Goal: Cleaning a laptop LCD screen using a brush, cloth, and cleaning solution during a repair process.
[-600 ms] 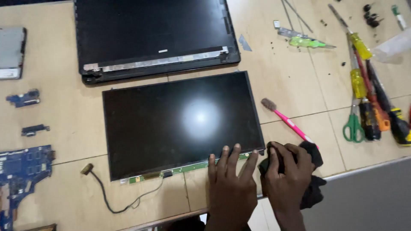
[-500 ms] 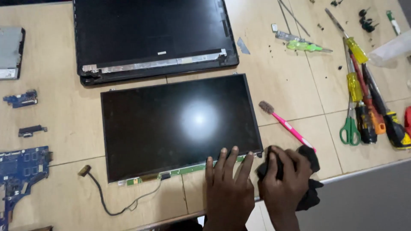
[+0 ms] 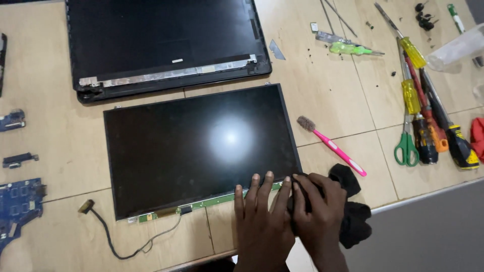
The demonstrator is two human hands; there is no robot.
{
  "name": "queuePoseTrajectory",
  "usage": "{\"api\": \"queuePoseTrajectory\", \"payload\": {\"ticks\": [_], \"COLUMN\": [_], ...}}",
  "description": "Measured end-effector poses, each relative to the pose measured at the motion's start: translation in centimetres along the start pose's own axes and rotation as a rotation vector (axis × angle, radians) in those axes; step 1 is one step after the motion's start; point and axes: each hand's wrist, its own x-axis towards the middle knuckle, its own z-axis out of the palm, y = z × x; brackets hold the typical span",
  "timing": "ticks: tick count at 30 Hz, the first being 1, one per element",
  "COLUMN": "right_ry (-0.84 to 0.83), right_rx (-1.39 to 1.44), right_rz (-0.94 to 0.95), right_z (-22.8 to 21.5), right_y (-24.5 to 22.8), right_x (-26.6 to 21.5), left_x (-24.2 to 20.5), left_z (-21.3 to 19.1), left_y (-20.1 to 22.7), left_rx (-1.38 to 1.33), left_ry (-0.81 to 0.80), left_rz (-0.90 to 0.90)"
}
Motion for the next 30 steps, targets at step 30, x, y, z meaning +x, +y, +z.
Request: {"api": "queuePoseTrajectory", "payload": {"ticks": [30], "right_ry": [-0.013], "right_rx": [0.035], "right_rz": [0.046], "right_z": [-0.3], "right_y": [0.4], "right_x": [0.1], "left_x": [0.5], "left_z": [0.0], "left_y": [0.3], "left_rx": [0.067], "left_ry": [-0.049], "left_rz": [0.000]}}
